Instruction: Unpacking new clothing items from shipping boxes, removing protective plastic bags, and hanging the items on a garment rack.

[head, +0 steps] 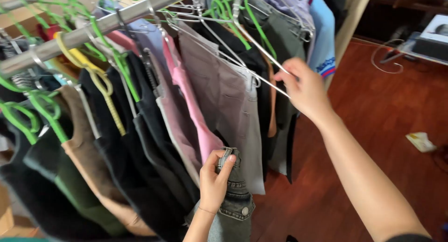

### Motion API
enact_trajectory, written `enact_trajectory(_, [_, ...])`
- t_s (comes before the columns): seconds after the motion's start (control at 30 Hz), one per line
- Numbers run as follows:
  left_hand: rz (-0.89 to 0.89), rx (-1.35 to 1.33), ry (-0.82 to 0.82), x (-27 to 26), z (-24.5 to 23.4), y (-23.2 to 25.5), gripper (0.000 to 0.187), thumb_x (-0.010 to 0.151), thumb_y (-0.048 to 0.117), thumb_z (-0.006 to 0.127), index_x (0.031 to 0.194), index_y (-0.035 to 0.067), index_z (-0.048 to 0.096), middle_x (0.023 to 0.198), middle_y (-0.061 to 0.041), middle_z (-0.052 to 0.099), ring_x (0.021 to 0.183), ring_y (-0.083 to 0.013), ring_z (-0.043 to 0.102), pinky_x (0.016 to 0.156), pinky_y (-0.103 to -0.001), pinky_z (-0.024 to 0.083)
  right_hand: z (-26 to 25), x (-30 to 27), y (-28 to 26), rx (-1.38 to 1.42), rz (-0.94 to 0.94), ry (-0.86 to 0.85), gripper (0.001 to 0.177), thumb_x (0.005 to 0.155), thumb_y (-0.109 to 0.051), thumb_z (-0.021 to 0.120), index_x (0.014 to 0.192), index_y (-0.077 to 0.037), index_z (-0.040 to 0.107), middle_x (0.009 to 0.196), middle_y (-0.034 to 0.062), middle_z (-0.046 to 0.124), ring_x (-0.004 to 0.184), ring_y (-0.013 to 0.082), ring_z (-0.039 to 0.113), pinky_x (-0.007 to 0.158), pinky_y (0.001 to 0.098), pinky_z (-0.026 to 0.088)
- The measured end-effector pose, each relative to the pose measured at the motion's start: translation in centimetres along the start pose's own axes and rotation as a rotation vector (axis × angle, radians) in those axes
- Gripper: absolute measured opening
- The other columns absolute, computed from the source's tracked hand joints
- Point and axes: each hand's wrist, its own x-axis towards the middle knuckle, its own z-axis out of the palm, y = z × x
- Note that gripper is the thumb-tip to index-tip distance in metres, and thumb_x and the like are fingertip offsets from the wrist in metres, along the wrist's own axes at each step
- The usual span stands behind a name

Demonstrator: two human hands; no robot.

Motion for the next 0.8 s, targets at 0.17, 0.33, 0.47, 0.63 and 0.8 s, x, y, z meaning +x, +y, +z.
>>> enact_trajectory(0.17, [-0.02, 0.006, -0.056, 2.2, 2.4, -1.3, 0.015, 0.103, 0.027, 0.071, 0.097, 0.012, 0.07, 0.084, 0.007, 0.062, 0.079, -0.0062, 0.054, 0.077, -0.024, 0.049, -8.8, -10.8, 5.5, 0.287, 0.582, -0.074, 0.018, 0.115, -0.024, 0.049, 0.124, -0.009, 0.053, 0.119, 0.0184, 0.081, 0.102, 0.0301, 0.082, 0.084, 0.0394, 0.061])
enact_trajectory(0.33, [0.016, -0.044, -0.102, 4.9, 4.6, -3.7, 0.015, 0.104, 0.026, 0.067, 0.105, 0.011, 0.07, 0.098, 0.003, 0.073, 0.093, -0.0083, 0.066, 0.089, -0.025, 0.054, -15.6, -24.0, 12.9, 0.268, 0.849, -0.048, 0.019, 0.109, -0.01, 0.06, 0.12, 0.004, 0.065, 0.1, 0.0339, 0.086, 0.084, 0.0476, 0.084, 0.081, 0.0483, 0.061])
enact_trajectory(0.47, [0.022, -0.041, -0.07, 7.7, 5.8, -6.0, 0.034, 0.113, 0.034, 0.048, 0.102, 0.01, 0.07, 0.09, 0.004, 0.064, 0.079, -0.0077, 0.051, 0.077, -0.025, 0.045, -17.8, -34.3, 18.6, 0.469, 1.088, 0.01, 0.024, 0.101, -0.003, 0.068, 0.121, 0.01, 0.069, 0.081, 0.0486, 0.082, 0.059, 0.0689, 0.083, 0.065, 0.0679, 0.065])
enact_trajectory(0.63, [0.109, 0.063, -0.036, 9.6, 5.4, -6.6, 0.044, 0.114, 0.037, 0.038, 0.112, 0.007, 0.069, 0.107, -0.004, 0.069, 0.108, -0.0172, 0.064, 0.103, -0.031, 0.048, -17.1, -38.8, 19.3, 0.484, 1.192, -0.059, 0.026, 0.096, -0.006, 0.072, 0.116, 0.011, 0.073, 0.074, 0.0485, 0.085, 0.058, 0.0636, 0.086, 0.061, 0.0616, 0.066])
enact_trajectory(0.8, [0.055, 0.082, -0.026, 9.9, 4.7, -6.7, 0.042, 0.114, 0.038, 0.037, 0.115, 0.009, 0.066, 0.108, -0.004, 0.069, 0.108, -0.0168, 0.063, 0.104, -0.03, 0.048, -16.2, -37.8, 17.7, 0.455, 1.307, -0.102, 0.026, 0.098, -0.01, 0.072, 0.116, 0.009, 0.075, 0.078, 0.0456, 0.085, 0.064, 0.0603, 0.086, 0.065, 0.0606, 0.064])
